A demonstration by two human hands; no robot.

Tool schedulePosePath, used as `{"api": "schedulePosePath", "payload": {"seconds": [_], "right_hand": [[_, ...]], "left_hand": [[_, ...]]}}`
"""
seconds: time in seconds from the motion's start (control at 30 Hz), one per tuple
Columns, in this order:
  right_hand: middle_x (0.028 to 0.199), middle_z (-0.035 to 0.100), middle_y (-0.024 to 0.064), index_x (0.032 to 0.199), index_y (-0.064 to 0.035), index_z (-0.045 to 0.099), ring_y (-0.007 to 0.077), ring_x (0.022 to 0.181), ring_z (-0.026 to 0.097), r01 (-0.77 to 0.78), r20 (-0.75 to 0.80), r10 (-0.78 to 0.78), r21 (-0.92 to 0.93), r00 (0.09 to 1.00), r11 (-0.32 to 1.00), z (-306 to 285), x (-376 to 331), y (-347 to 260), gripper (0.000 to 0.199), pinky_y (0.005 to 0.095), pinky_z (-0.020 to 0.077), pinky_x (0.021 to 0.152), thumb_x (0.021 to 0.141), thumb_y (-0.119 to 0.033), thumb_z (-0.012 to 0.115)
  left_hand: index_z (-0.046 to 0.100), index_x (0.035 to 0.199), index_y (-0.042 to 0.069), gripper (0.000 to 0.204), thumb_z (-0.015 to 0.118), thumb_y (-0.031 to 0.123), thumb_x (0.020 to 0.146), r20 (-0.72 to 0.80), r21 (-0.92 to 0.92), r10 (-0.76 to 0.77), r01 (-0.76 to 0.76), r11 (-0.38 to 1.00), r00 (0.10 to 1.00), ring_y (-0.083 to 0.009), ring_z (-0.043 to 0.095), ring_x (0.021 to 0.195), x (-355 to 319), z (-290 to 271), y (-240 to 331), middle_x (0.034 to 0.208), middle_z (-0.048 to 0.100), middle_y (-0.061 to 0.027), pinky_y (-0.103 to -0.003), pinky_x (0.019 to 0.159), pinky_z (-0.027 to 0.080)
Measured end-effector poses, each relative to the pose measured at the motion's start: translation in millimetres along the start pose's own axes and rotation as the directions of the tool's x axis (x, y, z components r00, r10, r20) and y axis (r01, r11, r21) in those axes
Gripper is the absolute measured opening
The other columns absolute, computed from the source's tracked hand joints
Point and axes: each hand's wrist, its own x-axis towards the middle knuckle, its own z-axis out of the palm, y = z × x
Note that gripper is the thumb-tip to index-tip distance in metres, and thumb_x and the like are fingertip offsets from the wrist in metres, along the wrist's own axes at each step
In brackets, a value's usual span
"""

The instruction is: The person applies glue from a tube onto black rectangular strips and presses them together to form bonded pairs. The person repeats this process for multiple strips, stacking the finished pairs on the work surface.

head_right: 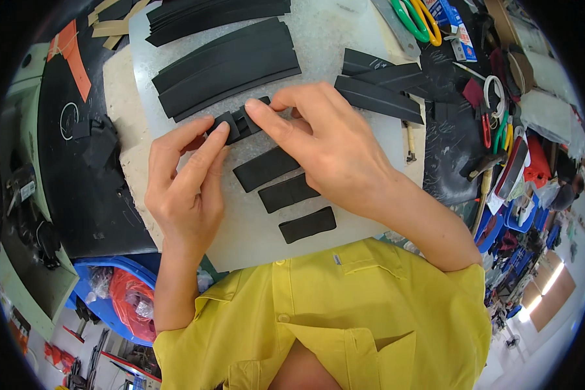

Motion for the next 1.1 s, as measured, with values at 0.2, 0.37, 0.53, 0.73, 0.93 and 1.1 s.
{"api": "schedulePosePath", "payload": {"seconds": [0.2,0.37,0.53,0.73,0.93,1.1], "right_hand": [[0.112,0.059,0.0119,0.13,-0.0017,0.065,0.0304,0.095,0.056,0.048,0.028,-0.046,-0.063,0.999,0.997,3,3,0,0.057,0.0395,0.0492,0.084,0.074,0.007,0.065],[0.114,0.057,0.0079,0.134,-0.0062,0.065,0.0246,0.089,0.052,0.068,0.028,-0.066,-0.086,0.997,0.994,6,3,1,0.067,0.0319,0.0462,0.072,0.07,0.014,0.06],[0.114,0.058,0.0083,0.134,-0.0055,0.065,0.0252,0.091,0.053,0.068,0.039,-0.064,-0.115,0.997,0.991,7,3,-2,0.067,0.0321,0.0464,0.073,0.07,0.013,0.059],[0.112,0.062,0.0069,0.124,-0.0002,0.067,0.0237,0.092,0.054,0.136,0.042,-0.13,-0.221,0.991,0.966,7,4,1,0.046,0.0341,0.0452,0.078,0.08,-0.012,0.062],[0.112,0.062,0.0065,0.121,0.0015,0.068,0.0212,0.091,0.054,0.166,0.082,-0.146,-0.367,0.986,0.915,6,9,-8,0.045,0.0328,0.0445,0.076,0.08,-0.014,0.063],[0.111,0.06,0.0068,0.117,0.0014,0.07,0.0209,0.092,0.054,0.188,0.067,-0.179,-0.497,0.982,0.847,14,6,-12,0.043,0.032,0.0439,0.077,0.078,-0.017,0.064]], "left_hand": [[0.076,0.103,0.0,0.036,0.072,-0.009,0.068,0.033,0.035,0.01,-0.011,0.999,0.999,-0.0303,0.065,0.09,2,-1,1,0.105,0.069,-0.013,-0.036,0.077,0.054],[0.075,0.102,-0.001,0.035,0.072,-0.009,0.068,0.033,0.041,0.013,-0.014,0.999,0.999,-0.0304,0.065,0.09,2,-1,1,0.104,0.069,-0.013,-0.037,0.077,0.054],[0.075,0.101,-0.002,0.035,0.072,-0.009,0.067,0.03,0.042,0.025,-0.026,0.999,0.999,-0.0304,0.065,0.09,2,0,1,0.103,0.069,-0.0129,-0.037,0.077,0.054],[0.075,0.101,-0.002,0.036,0.071,-0.009,0.066,0.046,0.069,0.041,-0.044,0.997,0.998,-0.0305,0.064,0.09,2,1,0,0.105,0.069,-0.0129,-0.037,0.077,0.054],[0.072,0.104,-0.008,0.033,0.073,-0.009,0.071,0.24,0.249,0.125,-0.185,0.95,0.963,-0.0303,0.064,0.09,8,-12,7,0.11,0.067,-0.0149,-0.037,0.078,0.054],[0.069,0.111,-0.008,0.03,0.074,-0.005,0.081,0.237,0.255,0.08,-0.141,0.957,0.968,-0.0311,0.064,0.09,3,-9,8,0.107,0.065,-0.0178,-0.038,0.078,0.054]]}}
